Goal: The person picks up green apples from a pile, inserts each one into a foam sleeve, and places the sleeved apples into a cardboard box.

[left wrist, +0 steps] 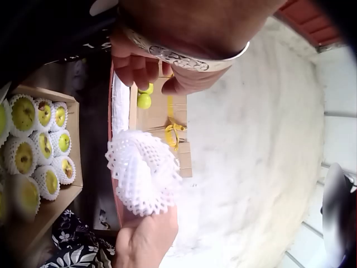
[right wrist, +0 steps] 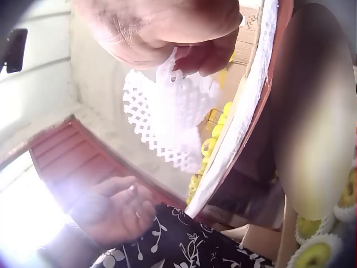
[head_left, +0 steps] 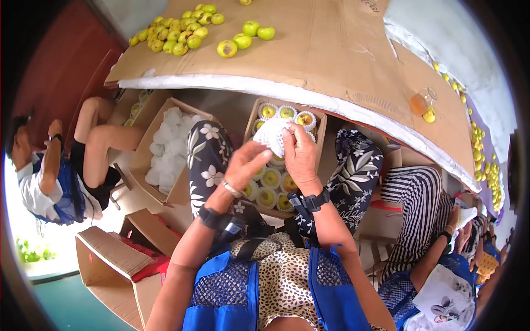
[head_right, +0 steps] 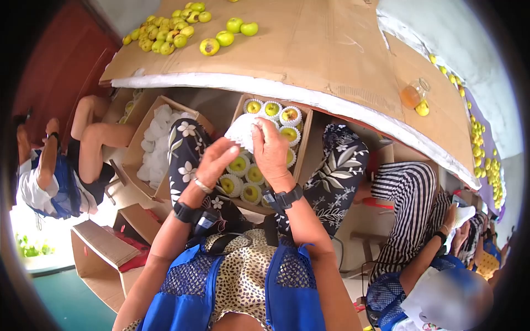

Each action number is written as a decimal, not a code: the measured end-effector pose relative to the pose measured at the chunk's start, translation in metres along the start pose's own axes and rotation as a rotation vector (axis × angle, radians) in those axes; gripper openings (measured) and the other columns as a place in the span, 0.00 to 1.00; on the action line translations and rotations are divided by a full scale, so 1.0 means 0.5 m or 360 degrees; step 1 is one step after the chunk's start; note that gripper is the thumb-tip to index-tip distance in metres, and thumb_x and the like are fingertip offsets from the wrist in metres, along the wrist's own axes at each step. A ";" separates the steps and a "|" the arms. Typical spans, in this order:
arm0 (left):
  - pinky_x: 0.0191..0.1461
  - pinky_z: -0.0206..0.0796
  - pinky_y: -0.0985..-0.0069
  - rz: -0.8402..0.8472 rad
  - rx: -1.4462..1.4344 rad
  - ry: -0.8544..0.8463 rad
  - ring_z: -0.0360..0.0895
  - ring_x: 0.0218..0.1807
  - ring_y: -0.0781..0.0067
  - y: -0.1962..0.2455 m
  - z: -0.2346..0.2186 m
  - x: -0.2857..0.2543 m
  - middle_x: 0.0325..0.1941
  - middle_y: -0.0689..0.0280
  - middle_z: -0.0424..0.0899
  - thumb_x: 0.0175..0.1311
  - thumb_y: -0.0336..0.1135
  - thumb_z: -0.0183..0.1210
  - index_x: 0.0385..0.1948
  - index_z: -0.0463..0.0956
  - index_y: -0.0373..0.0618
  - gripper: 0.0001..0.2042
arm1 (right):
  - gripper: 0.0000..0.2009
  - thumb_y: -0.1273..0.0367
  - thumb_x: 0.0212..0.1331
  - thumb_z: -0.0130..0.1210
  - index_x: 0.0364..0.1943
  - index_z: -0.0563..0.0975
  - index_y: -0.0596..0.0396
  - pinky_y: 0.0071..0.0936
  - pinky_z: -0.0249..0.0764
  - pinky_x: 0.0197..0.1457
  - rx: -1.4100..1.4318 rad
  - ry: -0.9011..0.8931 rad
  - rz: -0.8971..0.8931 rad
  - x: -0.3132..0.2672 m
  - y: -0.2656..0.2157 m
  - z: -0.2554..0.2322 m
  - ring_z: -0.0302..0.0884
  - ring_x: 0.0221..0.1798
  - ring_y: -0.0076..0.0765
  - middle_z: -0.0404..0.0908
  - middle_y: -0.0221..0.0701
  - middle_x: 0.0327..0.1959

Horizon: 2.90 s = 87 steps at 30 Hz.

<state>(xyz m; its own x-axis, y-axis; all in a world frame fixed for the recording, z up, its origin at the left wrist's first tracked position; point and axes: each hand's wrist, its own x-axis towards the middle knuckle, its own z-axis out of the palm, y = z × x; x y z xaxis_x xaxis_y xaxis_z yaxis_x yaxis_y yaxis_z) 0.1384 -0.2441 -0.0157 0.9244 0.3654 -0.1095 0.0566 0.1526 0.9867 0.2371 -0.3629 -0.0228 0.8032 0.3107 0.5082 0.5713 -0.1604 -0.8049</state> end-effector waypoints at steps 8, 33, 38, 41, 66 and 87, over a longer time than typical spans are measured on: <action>0.43 0.67 0.84 0.0215 -0.0705 0.0332 0.74 0.39 0.84 -0.074 -0.021 0.024 0.39 0.69 0.79 0.63 0.26 0.50 0.42 0.73 0.38 0.08 | 0.07 0.71 0.59 0.53 0.38 0.75 0.61 0.16 0.67 0.31 0.0291 -0.0079 0.0320 -0.003 -0.010 0.022 0.70 0.27 0.15 0.76 0.25 0.24; 0.64 0.52 0.73 0.0237 -0.0344 -0.0323 0.61 0.61 0.72 -0.020 -0.084 -0.026 0.58 0.61 0.68 0.40 0.35 0.71 0.60 0.58 0.39 0.41 | 0.16 0.64 0.60 0.50 0.48 0.71 0.59 0.33 0.72 0.49 0.1960 -0.0555 0.1694 -0.069 -0.029 0.048 0.74 0.46 0.32 0.76 0.33 0.45; 0.41 0.70 0.82 0.0198 -0.0656 0.0061 0.77 0.37 0.82 -0.042 -0.092 -0.017 0.37 0.68 0.81 0.56 0.27 0.58 0.43 0.73 0.38 0.13 | 0.22 0.56 0.63 0.46 0.52 0.69 0.59 0.32 0.65 0.55 0.1193 -0.0745 0.1279 -0.084 0.003 0.048 0.66 0.54 0.26 0.70 0.29 0.50; 0.41 0.70 0.82 0.0161 -0.0514 -0.0009 0.77 0.37 0.82 -0.036 -0.091 -0.023 0.38 0.68 0.81 0.56 0.27 0.58 0.43 0.73 0.39 0.13 | 0.27 0.56 0.54 0.57 0.53 0.67 0.60 0.28 0.61 0.59 0.1108 -0.0797 0.1041 -0.037 -0.001 0.026 0.65 0.55 0.27 0.67 0.32 0.54; 0.43 0.68 0.80 -0.0566 -0.0668 -0.0531 0.76 0.33 0.78 -0.098 -0.053 -0.004 0.34 0.68 0.79 0.51 0.30 0.62 0.34 0.75 0.42 0.09 | 0.21 0.74 0.58 0.53 0.54 0.62 0.57 0.11 0.62 0.22 0.1448 -0.0478 0.0819 0.008 -0.055 0.116 0.63 0.19 0.13 0.69 0.22 0.20; 0.32 0.69 0.71 -0.0077 0.0579 0.0158 0.79 0.25 0.67 -0.113 -0.054 0.043 0.23 0.57 0.80 0.51 0.37 0.60 0.33 0.76 0.38 0.12 | 0.14 0.69 0.60 0.52 0.48 0.71 0.60 0.14 0.63 0.19 0.1365 -0.0763 0.0804 0.090 -0.043 0.138 0.65 0.17 0.16 0.76 0.32 0.30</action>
<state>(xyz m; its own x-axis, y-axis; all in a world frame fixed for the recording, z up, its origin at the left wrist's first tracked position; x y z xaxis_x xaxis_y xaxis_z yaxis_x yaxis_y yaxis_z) 0.1450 -0.2198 -0.0771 0.8774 0.4554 -0.1507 0.2459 -0.1574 0.9564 0.2497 -0.2810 -0.0038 0.6564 0.7534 0.0390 -0.2593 0.2739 -0.9261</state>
